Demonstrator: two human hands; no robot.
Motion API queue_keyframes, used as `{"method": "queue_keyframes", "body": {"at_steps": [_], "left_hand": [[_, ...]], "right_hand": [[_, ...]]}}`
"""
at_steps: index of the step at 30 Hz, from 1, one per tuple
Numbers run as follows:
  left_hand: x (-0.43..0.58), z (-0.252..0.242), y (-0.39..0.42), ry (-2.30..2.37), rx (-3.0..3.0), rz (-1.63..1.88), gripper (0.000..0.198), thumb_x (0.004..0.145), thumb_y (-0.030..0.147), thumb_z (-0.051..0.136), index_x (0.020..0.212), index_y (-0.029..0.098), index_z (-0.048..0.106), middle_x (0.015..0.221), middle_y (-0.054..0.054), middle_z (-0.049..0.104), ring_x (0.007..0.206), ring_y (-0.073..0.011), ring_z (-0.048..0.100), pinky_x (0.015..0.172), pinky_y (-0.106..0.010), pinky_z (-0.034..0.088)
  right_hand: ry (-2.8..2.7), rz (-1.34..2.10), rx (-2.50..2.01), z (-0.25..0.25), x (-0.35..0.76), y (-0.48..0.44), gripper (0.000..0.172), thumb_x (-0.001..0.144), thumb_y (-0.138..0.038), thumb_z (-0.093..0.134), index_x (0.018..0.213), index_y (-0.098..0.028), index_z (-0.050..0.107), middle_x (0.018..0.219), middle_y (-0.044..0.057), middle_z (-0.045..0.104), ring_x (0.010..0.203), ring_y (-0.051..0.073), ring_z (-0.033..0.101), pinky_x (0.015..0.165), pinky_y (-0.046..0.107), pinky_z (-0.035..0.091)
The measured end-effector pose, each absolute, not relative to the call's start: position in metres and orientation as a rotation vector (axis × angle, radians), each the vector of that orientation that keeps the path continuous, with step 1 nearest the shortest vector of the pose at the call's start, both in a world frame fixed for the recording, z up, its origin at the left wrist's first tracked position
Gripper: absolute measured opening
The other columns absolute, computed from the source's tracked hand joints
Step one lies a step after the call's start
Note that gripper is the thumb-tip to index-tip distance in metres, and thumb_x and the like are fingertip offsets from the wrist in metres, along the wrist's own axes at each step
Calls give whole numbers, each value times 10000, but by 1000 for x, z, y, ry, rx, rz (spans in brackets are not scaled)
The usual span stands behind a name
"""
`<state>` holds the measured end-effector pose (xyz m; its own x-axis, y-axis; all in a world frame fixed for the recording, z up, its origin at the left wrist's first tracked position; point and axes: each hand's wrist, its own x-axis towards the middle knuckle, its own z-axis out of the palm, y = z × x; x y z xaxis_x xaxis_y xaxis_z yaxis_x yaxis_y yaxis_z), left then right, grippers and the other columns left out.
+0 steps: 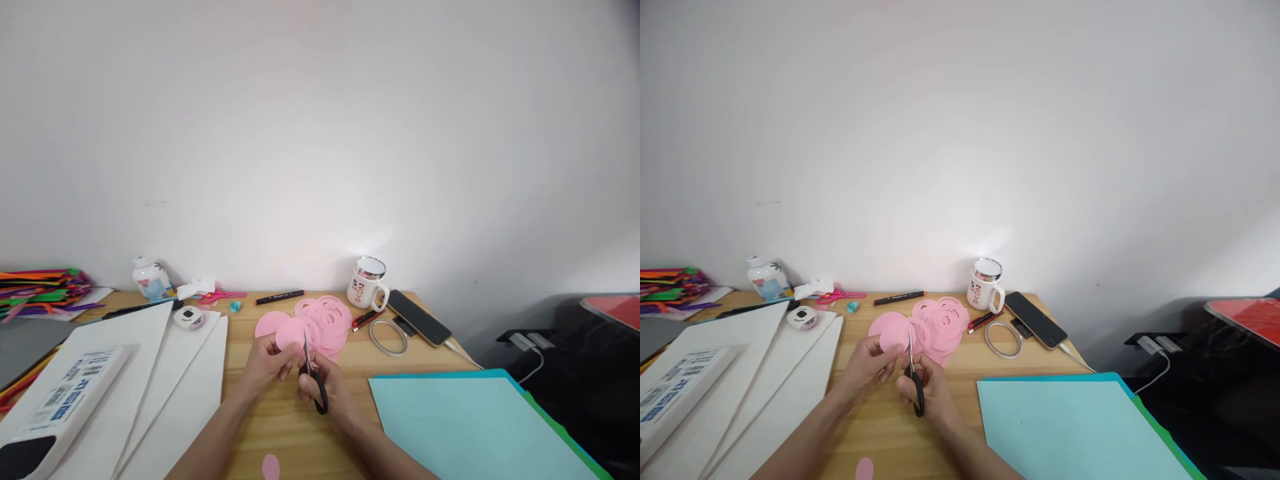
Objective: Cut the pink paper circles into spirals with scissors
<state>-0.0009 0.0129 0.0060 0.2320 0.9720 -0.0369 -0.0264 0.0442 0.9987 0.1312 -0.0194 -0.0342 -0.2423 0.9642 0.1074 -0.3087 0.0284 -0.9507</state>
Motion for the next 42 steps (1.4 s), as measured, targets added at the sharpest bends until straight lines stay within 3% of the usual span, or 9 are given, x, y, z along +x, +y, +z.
{"method": "queue_keyframes", "body": {"at_steps": [17, 26, 35, 42], "left_hand": [[-1, 9, 12, 1031, 1268, 1017, 310, 659, 331, 661, 499, 144, 472, 334, 69, 448, 294, -35, 331, 344, -166, 215], [3, 12, 8, 1005, 1288, 978, 302, 675, 363, 637, 512, 135, 525, 339, 59, 451, 300, -43, 345, 343, -175, 233], [-1, 8, 12, 982, 1304, 989, 284, 671, 372, 643, 563, 128, 544, 353, 62, 456, 307, -41, 343, 346, -172, 235], [-3, 9, 13, 967, 1295, 1015, 300, 668, 363, 657, 542, 138, 503, 351, 63, 461, 291, -39, 338, 332, -168, 218]], "right_hand": [[-1242, 1457, -835, -30, 136, -22, 302, 647, -403, 662, 736, -199, 458, 471, -80, 454, 395, 80, 396, 406, 197, 304], [-1288, 1431, -774, -27, 143, -18, 361, 618, -400, 712, 787, -198, 465, 567, -78, 363, 484, 78, 269, 459, 212, 218], [-1269, 1433, -812, -30, 142, -20, 324, 635, -395, 694, 782, -196, 485, 527, -81, 411, 449, 83, 379, 453, 210, 299], [-1217, 1476, -811, -31, 141, -20, 328, 615, -387, 708, 761, -185, 494, 505, -85, 421, 405, 68, 385, 427, 200, 314]]}}
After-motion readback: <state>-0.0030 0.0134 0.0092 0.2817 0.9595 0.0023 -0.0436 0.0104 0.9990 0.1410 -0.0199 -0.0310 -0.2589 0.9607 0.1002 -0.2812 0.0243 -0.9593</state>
